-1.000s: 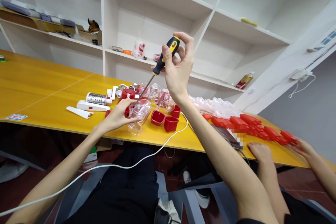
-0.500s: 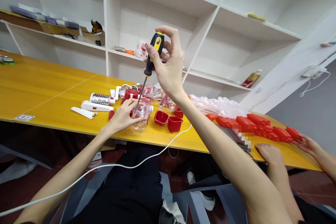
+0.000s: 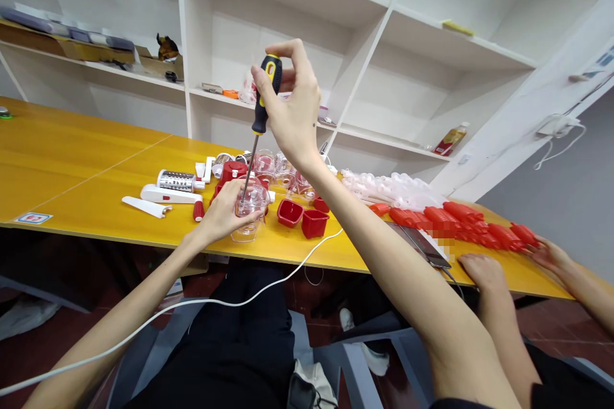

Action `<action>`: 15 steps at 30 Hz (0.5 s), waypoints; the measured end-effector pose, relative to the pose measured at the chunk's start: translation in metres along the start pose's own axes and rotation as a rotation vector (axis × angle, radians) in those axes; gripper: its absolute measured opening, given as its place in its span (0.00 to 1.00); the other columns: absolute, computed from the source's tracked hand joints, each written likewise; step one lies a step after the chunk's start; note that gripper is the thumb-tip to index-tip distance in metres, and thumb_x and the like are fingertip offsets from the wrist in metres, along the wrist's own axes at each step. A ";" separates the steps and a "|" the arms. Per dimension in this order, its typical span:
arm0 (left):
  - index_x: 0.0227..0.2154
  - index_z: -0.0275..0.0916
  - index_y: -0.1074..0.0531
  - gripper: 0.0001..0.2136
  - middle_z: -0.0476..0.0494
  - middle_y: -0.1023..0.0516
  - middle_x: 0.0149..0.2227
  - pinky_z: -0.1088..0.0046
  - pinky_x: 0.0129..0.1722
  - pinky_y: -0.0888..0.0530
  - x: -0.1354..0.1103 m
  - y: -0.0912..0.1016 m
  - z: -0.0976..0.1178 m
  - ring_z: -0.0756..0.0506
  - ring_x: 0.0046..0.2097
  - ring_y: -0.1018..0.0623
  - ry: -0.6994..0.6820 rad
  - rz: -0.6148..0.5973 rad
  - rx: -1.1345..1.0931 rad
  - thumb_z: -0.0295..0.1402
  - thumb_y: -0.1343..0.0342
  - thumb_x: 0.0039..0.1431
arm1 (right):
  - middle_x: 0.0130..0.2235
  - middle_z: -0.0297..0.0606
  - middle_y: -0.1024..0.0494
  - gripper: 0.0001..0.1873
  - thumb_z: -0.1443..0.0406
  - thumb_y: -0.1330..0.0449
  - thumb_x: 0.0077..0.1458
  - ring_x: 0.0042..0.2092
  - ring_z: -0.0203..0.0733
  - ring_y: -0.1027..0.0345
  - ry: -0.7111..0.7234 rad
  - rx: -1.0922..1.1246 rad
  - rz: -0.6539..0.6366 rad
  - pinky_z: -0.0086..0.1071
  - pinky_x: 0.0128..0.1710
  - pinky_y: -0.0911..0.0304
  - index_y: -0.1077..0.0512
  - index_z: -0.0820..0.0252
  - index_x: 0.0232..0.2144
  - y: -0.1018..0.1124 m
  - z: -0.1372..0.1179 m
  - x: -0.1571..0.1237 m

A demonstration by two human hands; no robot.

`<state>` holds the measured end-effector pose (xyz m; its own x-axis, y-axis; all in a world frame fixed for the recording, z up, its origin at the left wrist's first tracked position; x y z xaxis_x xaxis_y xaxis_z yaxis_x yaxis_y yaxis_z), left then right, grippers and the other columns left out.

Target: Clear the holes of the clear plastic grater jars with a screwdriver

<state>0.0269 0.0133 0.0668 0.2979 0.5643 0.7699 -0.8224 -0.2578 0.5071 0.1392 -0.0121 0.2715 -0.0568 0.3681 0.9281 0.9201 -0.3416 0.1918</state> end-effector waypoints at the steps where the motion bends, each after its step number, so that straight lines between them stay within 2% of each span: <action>1: 0.48 0.39 0.35 0.20 0.38 0.26 0.52 0.56 0.56 0.28 0.000 0.000 0.000 0.38 0.55 0.27 0.003 0.008 0.006 0.43 0.37 0.58 | 0.36 0.32 0.25 0.16 0.44 0.38 0.55 0.38 0.42 0.30 -0.016 0.021 -0.011 0.43 0.45 0.26 0.33 0.43 0.37 -0.002 0.004 0.001; 6: 0.48 0.40 0.36 0.21 0.39 0.26 0.51 0.57 0.56 0.28 -0.001 -0.001 -0.001 0.38 0.56 0.27 0.017 0.008 0.004 0.43 0.37 0.57 | 0.43 0.33 0.25 0.17 0.45 0.39 0.54 0.47 0.43 0.28 -0.129 0.137 -0.069 0.39 0.42 0.25 0.34 0.41 0.42 -0.009 0.018 0.001; 10: 0.47 0.39 0.35 0.21 0.38 0.26 0.51 0.57 0.56 0.28 0.000 -0.001 -0.001 0.37 0.56 0.27 0.013 0.006 0.002 0.43 0.36 0.57 | 0.41 0.30 0.24 0.14 0.47 0.40 0.55 0.43 0.43 0.27 -0.168 0.160 -0.061 0.41 0.42 0.25 0.34 0.38 0.41 -0.009 0.016 -0.002; 13: 0.48 0.39 0.35 0.22 0.39 0.26 0.51 0.57 0.56 0.28 0.000 -0.001 -0.002 0.37 0.55 0.27 0.020 0.005 0.005 0.44 0.37 0.57 | 0.36 0.29 0.25 0.16 0.46 0.36 0.52 0.39 0.40 0.28 -0.126 0.204 -0.018 0.40 0.46 0.26 0.32 0.41 0.39 -0.008 0.010 -0.001; 15: 0.49 0.39 0.35 0.22 0.38 0.26 0.51 0.56 0.56 0.28 0.000 -0.002 -0.002 0.37 0.56 0.27 0.015 0.006 0.003 0.44 0.37 0.58 | 0.32 0.29 0.26 0.19 0.44 0.34 0.50 0.36 0.39 0.29 -0.105 0.221 0.008 0.39 0.45 0.26 0.32 0.43 0.37 -0.008 0.008 0.000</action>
<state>0.0271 0.0155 0.0646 0.2855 0.5746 0.7670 -0.8229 -0.2633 0.5035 0.1349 -0.0024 0.2676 -0.0188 0.4580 0.8888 0.9834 -0.1518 0.0990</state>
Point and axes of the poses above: each hand's wrist, its own x-axis towards the middle knuckle, its own y-axis out of the back of the hand, z = x × y, the point moved 7 cm from there along x, towards the middle knuckle
